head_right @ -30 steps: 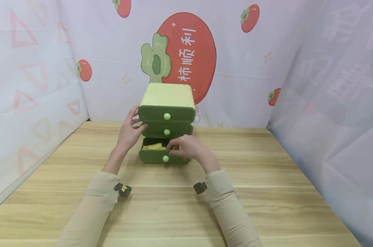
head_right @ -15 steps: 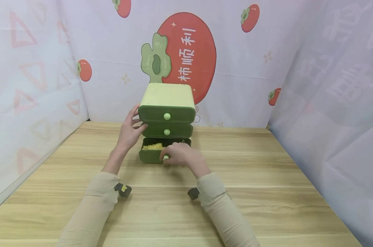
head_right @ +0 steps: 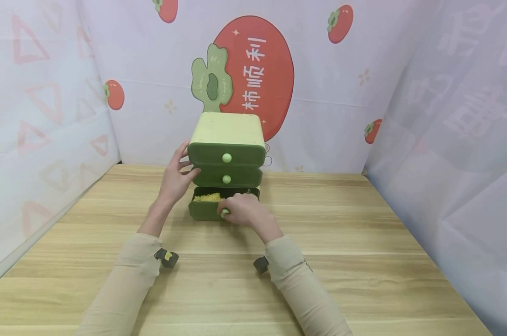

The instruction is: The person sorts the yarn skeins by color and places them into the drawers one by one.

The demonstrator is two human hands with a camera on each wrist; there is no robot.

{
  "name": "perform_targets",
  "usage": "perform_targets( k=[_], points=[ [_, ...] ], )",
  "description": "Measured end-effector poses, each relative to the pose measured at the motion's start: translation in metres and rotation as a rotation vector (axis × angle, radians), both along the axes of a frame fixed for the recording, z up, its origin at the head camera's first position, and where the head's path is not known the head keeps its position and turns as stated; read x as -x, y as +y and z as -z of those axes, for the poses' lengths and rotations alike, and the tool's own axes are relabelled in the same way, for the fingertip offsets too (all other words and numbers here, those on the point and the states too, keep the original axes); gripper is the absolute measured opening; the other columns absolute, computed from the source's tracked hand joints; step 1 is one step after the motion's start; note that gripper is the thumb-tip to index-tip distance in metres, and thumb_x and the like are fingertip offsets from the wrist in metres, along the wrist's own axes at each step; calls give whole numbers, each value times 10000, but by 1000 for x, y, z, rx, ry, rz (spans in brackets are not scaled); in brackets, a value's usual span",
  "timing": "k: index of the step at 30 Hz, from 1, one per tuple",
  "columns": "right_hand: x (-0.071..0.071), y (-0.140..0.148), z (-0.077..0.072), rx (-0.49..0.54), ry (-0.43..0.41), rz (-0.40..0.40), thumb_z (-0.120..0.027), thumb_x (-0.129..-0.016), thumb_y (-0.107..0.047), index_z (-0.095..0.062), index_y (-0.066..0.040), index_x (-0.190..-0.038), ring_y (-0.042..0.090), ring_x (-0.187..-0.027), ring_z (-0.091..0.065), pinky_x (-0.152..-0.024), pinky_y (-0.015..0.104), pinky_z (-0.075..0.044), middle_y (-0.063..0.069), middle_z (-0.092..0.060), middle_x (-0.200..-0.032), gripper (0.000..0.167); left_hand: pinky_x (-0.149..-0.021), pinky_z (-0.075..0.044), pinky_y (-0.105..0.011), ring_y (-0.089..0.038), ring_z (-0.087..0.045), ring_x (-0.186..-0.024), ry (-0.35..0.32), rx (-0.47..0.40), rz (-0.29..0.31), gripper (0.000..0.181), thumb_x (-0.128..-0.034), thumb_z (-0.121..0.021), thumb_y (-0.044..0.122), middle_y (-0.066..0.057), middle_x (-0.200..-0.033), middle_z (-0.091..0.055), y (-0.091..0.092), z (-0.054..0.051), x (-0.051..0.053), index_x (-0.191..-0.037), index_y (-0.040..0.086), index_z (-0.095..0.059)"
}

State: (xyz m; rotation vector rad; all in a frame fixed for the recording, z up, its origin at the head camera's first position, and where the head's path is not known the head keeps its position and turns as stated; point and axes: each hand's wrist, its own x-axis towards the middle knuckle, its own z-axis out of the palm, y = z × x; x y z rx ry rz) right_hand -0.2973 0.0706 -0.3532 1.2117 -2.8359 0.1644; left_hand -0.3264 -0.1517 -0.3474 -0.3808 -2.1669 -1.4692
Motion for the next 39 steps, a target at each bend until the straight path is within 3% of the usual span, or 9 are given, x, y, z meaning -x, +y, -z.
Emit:
perform_targets(
  k=[8,14,19,25,34,39],
  points=[
    [9,4,10,43,92,62,-691,-931,-201,-761,-297,-1054,106,-623,-581,-519,279,-442,-40,-742,-863,171,-966,-552,-494,-340,-578,-1239,-6,2,2,796,-941,-662,57,-101,-1507,-425,0,0,0,-1547,416,-293],
    [13,5,14,93,74,100,-679,-949,-200,-755,-308,-1079,116,-576,-527,-493,271,-393,-36,-734,-847,186,-965,-554,-483,-325,-583,-1237,-1,-5,4,806,-934,-668,51,-93,-1502,-434,1,-1,0,-1541,428,-294],
    [19,7,17,140,71,120,-693,-945,-236,-764,-303,-1079,101,-615,-556,-575,286,-465,-54,-746,-879,167,-966,-550,-497,-333,-582,-1239,2,0,5,799,-938,-662,50,-100,-1503,-430,1,0,0,-1551,403,-291],
    [26,9,23,217,55,155,-698,-938,-298,-767,-306,-1079,47,-568,-570,-592,262,-480,-94,-700,-748,157,-960,-556,-485,-328,-588,-1231,4,-14,6,795,-932,-666,48,-99,-1493,-439,1,0,0,-1543,409,-309],
    [28,8,25,212,51,183,-727,-918,-249,-736,-272,-1141,137,-762,-611,-693,351,-521,-26,-732,-948,224,-955,-559,-486,-334,-591,-1228,5,-7,3,807,-928,-671,42,-106,-1490,-441,1,1,1,-1545,410,-302],
    [30,9,26,177,13,200,-713,-926,-233,-692,-301,-1222,139,-708,-548,-652,334,-462,-32,-661,-816,304,-953,-558,-492,-341,-596,-1221,7,-10,2,810,-926,-668,33,-111,-1483,-448,1,0,1,-1543,412,-305]
  ],
)
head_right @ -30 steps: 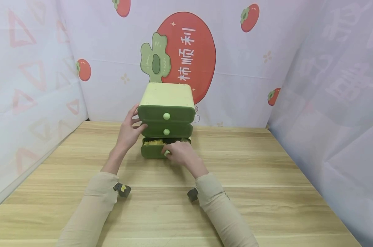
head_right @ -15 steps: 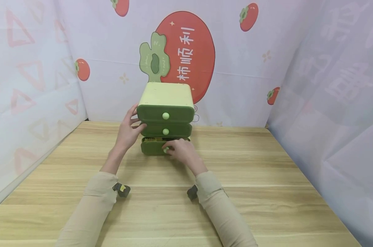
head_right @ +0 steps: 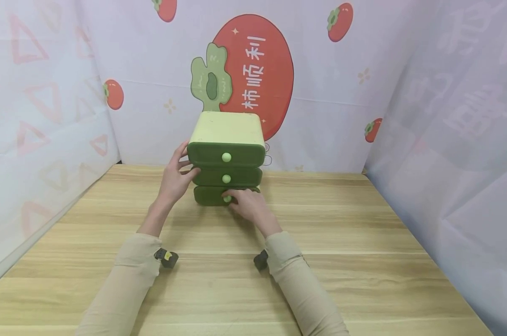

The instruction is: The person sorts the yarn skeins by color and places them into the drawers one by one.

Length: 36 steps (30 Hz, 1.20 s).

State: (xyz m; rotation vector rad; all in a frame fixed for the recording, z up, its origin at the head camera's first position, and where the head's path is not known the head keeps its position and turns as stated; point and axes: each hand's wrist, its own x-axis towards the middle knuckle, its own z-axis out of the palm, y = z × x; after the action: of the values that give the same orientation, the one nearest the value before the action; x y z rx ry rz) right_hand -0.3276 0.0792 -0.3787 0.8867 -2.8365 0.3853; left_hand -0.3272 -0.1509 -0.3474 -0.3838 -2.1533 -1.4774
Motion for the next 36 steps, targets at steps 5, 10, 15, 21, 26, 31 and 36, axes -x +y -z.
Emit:
perform_targets(
  k=[5,10,15,21,26,31,36],
  points=[
    [2,1,0,-25,-10,-5,-700,-930,-221,-661,-318,-1282,127,-705,-540,-639,321,-443,-47,-605,-761,367,-962,-549,-514,-365,-591,-1225,2,-5,4,795,-930,-660,23,-125,-1482,-446,0,-2,-1,-1549,380,-311],
    [2,0,0,-41,-42,-6,-679,-941,-219,-631,-324,-1327,118,-648,-533,-565,291,-405,-44,-578,-712,403,-964,-548,-517,-355,-589,-1226,4,-4,3,788,-935,-650,25,-115,-1478,-450,-2,0,-1,-1539,406,-317],
    [1,-1,-2,-55,-63,-6,-675,-949,-237,-615,-340,-1342,114,-656,-532,-551,282,-396,-50,-575,-728,411,-963,-549,-509,-343,-590,-1226,4,-1,-7,787,-937,-647,24,-112,-1478,-453,-3,0,-1,-1546,394,-312],
    [-2,2,-7,-78,-113,-42,-670,-951,-224,-576,-306,-1399,117,-708,-547,-585,287,-430,-32,-614,-814,465,-965,-551,-493,-330,-586,-1231,-1,0,-6,793,-938,-649,25,-106,-1478,-450,-2,0,-1,-1549,394,-304],
    [-1,11,-14,-41,-176,-106,-665,-947,-187,-567,-191,-1413,131,-770,-565,-670,296,-478,13,-640,-895,476,-988,-533,-503,-336,-573,-1253,-25,6,17,777,-945,-638,37,-113,-1495,-440,-3,-1,-2,-1560,362,-294],
    [0,26,-28,49,-189,-122,-662,-952,-153,-644,-77,-1302,161,-848,-578,-783,326,-503,63,-661,-960,359,-1049,-467,-549,-348,-532,-1286,-52,33,37,753,-948,-639,91,-100,-1512,-425,-7,-5,-3,-1560,362,-292],
    [0,41,-45,149,-211,-129,-646,-959,-129,-666,-3,-1246,211,-890,-614,-802,352,-532,123,-677,-1004,314,-1081,-405,-597,-410,-468,-1327,-41,106,1,701,-941,-658,138,-133,-1513,-411,-15,-8,-3,-1555,264,-344]
  ],
)
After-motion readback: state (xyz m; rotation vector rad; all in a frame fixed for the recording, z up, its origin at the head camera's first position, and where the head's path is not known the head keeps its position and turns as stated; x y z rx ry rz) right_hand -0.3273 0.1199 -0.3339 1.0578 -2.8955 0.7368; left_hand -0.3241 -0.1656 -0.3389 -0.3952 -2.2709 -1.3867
